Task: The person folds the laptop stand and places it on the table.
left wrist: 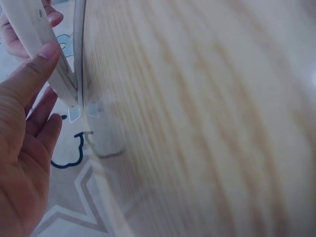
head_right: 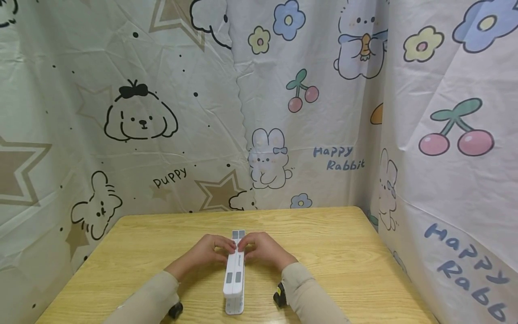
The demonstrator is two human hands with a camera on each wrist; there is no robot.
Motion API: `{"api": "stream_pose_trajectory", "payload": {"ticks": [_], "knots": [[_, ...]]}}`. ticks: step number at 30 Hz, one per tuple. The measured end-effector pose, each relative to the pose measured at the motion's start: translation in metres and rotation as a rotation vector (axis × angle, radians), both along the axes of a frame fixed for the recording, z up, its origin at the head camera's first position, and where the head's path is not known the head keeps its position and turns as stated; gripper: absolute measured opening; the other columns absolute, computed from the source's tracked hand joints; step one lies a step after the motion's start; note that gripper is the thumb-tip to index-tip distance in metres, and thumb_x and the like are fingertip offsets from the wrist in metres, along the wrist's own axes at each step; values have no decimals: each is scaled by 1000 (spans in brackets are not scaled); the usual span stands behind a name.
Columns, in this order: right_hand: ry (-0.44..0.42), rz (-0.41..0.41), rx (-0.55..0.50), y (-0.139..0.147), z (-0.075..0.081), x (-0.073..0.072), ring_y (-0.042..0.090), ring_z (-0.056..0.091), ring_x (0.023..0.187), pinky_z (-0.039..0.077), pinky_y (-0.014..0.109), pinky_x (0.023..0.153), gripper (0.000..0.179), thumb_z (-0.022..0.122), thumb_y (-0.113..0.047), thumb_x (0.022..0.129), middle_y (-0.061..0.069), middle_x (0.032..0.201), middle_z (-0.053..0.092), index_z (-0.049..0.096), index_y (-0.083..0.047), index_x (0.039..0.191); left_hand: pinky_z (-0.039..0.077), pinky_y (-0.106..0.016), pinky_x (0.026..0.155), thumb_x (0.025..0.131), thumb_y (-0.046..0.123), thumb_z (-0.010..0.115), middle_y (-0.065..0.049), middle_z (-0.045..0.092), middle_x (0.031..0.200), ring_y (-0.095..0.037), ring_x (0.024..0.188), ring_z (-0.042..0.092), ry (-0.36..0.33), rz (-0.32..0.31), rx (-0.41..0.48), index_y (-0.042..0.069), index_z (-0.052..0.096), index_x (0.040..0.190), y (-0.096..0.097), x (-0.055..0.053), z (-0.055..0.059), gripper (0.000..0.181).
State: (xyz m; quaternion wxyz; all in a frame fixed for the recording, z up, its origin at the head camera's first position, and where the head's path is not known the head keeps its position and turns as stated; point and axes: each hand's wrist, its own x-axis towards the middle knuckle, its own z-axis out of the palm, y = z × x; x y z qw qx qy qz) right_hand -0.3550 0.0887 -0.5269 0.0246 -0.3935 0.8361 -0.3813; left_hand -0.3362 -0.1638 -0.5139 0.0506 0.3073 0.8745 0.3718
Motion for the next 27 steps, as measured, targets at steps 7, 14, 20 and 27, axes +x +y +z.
{"api": "stream_pose_trajectory", "payload": {"ticks": [7,14,20,27], "knots": [[-9,5,3,-1,2,3,12,65,116,52,33,105,24,87,-6,79,-8,115,73,78,-21,95,51,-42,108,75,9,90,7,75,118,-17,118,66,24,-8,-42,19,83,98,1,-1,-1,26],[14,14,33,-2,1,2,8,64,113,52,30,104,25,88,-8,77,-11,113,72,77,-23,93,53,-38,106,76,9,90,7,75,116,-14,114,66,61,-38,-86,20,82,95,4,-1,2,23],[146,46,104,-4,2,3,8,64,111,52,30,103,25,89,-10,75,-11,112,71,77,-21,93,54,-32,102,73,11,91,5,75,111,-12,109,66,186,-117,-140,16,80,92,5,-3,-1,22],[236,61,168,-5,1,3,6,64,110,52,28,103,26,90,-12,75,-12,112,71,77,-21,96,54,-31,100,73,15,92,5,74,109,-12,108,66,266,-146,-203,15,79,92,6,-5,-3,23]]}}
